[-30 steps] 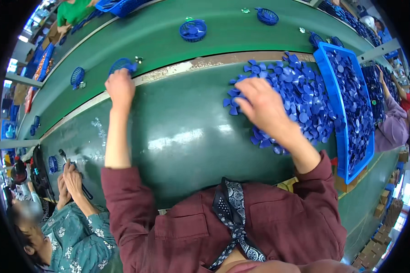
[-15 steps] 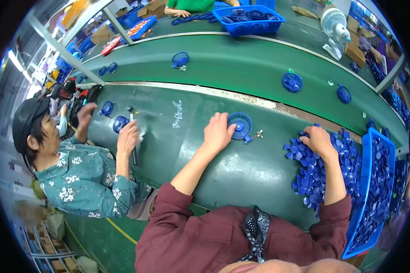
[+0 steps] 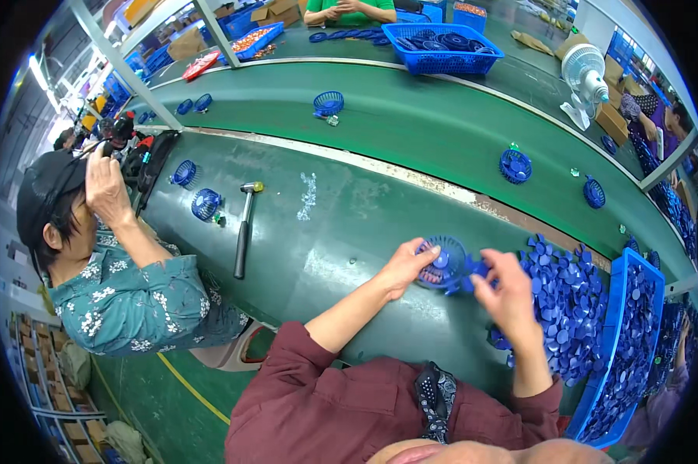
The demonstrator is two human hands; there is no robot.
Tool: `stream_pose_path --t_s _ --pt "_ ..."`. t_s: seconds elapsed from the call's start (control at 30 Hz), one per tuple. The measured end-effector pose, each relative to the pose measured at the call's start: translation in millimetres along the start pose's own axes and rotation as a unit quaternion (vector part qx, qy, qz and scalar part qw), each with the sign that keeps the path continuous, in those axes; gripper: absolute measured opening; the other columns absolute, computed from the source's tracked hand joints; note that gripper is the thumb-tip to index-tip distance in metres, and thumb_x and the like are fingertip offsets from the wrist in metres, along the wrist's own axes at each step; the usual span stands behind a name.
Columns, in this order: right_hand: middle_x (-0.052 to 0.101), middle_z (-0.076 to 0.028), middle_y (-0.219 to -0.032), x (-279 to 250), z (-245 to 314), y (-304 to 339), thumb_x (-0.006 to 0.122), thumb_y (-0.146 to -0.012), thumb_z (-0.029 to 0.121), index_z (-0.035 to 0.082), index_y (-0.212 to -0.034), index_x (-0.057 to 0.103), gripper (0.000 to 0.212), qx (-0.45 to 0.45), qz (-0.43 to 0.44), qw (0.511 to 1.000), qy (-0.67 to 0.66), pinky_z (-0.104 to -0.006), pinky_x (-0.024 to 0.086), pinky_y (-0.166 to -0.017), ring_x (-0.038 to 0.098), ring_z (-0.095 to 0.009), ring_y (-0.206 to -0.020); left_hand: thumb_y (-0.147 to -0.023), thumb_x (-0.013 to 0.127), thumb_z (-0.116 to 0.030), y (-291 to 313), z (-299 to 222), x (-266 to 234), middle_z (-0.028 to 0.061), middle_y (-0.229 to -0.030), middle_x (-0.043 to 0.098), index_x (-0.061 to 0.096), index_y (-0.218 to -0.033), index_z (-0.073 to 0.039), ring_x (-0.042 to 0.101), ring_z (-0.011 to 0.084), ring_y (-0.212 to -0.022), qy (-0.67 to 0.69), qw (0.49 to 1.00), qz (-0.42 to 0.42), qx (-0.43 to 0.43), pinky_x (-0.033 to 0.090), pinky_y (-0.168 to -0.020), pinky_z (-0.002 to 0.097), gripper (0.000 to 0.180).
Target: The person assembles portable fans along an assembly line by picking fan casings and fan blades and fitting the blades into the casings by hand.
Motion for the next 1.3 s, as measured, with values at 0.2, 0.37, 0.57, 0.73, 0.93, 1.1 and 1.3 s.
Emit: stream_pose_path --t_s 0.2,0.37,0.57,0.73,0.93,1.1,1.3 --pt "0.058 -0.015 -0.099 40 21 -4 0.072 -0.074 0.008 0.003 -0.111 0.057 0.041 -0.081 0.019 0.993 0.084 -0.0407 0.053 -0.066 0.063 -0.036 -0.081 -0.099 0.050 -0.040 15 13 22 0.0038 -0.099 0.063 0.056 -0.113 -0.007 0.063 0.0121 -0.084 0.071 0.993 0.060 -0.075 0.055 -0.074 0.0326 0.036" --pt "0.057 -0.016 -0.098 45 22 -7 0.070 -0.074 0.007 0.003 -0.112 0.056 0.041 -0.076 0.015 0.993 0.093 -0.0434 0.052 -0.070 0.062 -0.036 -0.086 -0.097 0.050 -0.045 16 17 18 0.0033 -0.100 0.064 0.057 -0.115 -0.007 0.064 0.0122 -0.086 0.125 0.989 0.055 -0.064 0.055 -0.077 0.0317 0.042" --pt "0.057 -0.016 -0.099 58 15 -7 0.070 -0.072 0.005 0.002 -0.111 0.056 0.041 -0.069 0.024 0.992 0.102 -0.0428 0.052 -0.072 0.061 -0.036 -0.088 -0.093 0.063 -0.030 15 20 19 0.0020 -0.104 0.064 0.056 -0.120 -0.006 0.061 0.0089 -0.091 0.019 0.998 0.063 -0.024 0.053 -0.077 0.0284 0.037" --pt "0.056 -0.016 -0.103 71 7 -8 0.070 -0.073 0.006 0.003 -0.114 0.054 0.044 -0.065 0.025 0.994 0.087 -0.0427 0.052 -0.074 0.061 -0.036 -0.091 -0.090 0.065 -0.016 16 8 13 0.0023 -0.093 0.062 0.059 -0.112 0.000 0.056 0.0081 -0.084 0.012 1.000 0.003 0.027 0.048 -0.073 0.0250 0.028" --pt "0.056 -0.016 -0.106 58 24 -10 0.072 -0.072 0.006 0.002 -0.115 0.055 0.047 -0.083 -0.009 0.992 0.098 -0.0422 0.052 -0.075 0.060 -0.035 -0.093 -0.088 0.066 -0.014 9 -7 1 0.0053 -0.091 0.064 0.059 -0.109 0.003 0.057 0.0099 -0.081 -0.113 0.986 -0.018 0.120 0.049 -0.074 0.0266 0.029" --pt "0.062 -0.018 -0.103 32 15 -26 0.080 -0.068 0.017 -0.002 -0.112 0.060 0.051 -0.117 0.010 0.990 0.077 -0.0383 0.048 -0.082 0.059 -0.032 -0.095 -0.085 0.068 -0.019 20 -32 6 0.0109 -0.089 0.066 0.058 -0.108 0.003 0.060 0.0140 -0.082 -0.203 0.961 0.015 0.189 0.050 -0.076 0.0313 0.033" --pt "0.063 -0.009 -0.076 76 -41 -22 0.080 -0.073 0.018 -0.003 -0.092 0.062 0.033 0.114 0.163 0.969 -0.147 -0.0321 0.048 -0.065 0.057 -0.013 -0.071 -0.082 0.066 -0.020 27 -37 11 0.0208 -0.090 0.065 0.058 -0.105 0.002 0.065 0.0297 -0.082 -0.289 0.934 -0.004 0.212 0.050 -0.077 0.0373 0.032"
Point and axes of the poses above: each hand's wrist, its own y-axis away from the middle knuckle, its own x-axis out of the palm, z = x × y, the point moved 8 cm from there along -y, towards the middle knuckle
